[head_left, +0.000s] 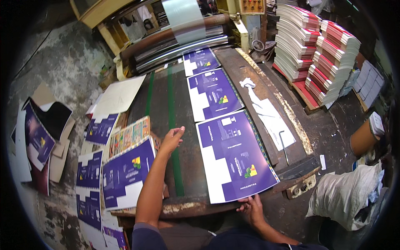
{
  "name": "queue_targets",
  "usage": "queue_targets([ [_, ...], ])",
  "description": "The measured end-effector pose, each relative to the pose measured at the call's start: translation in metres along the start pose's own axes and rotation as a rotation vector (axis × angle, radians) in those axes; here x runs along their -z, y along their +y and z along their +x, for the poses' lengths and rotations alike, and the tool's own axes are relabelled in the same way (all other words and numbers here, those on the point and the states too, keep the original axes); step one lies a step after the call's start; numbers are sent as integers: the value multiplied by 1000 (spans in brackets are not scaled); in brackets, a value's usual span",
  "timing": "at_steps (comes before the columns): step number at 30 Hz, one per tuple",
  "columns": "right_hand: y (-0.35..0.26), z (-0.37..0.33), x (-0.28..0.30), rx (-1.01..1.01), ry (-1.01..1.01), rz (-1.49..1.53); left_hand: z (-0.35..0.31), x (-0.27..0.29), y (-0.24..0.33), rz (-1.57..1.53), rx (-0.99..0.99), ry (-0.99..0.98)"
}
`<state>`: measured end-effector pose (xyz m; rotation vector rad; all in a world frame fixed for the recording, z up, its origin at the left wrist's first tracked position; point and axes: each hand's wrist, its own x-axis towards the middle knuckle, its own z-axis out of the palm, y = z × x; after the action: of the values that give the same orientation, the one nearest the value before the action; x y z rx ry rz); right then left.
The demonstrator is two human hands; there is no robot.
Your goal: The person repeatedly picks up purple printed sheets from a conveyor belt and stacks them on a table. The person handles the sheets one by one, aligning them into a growing pile.
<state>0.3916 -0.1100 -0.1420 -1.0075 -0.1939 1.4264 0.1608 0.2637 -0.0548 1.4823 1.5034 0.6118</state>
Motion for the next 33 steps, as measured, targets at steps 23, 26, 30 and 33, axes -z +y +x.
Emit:
queue_targets([
  [23, -31, 53, -44, -56, 42, 151, 197, -53, 40, 532, -96, 313],
  [26, -33, 64, -44, -13, 65, 125, 128, -38, 69, 587, -350, 238],
  [30, -22, 75, -41, 60, 121, 110, 5, 11, 64, 639, -586, 238],
  [33, -22, 81, -48, 118, 150, 92, -99, 54, 38, 647, -581, 282],
])
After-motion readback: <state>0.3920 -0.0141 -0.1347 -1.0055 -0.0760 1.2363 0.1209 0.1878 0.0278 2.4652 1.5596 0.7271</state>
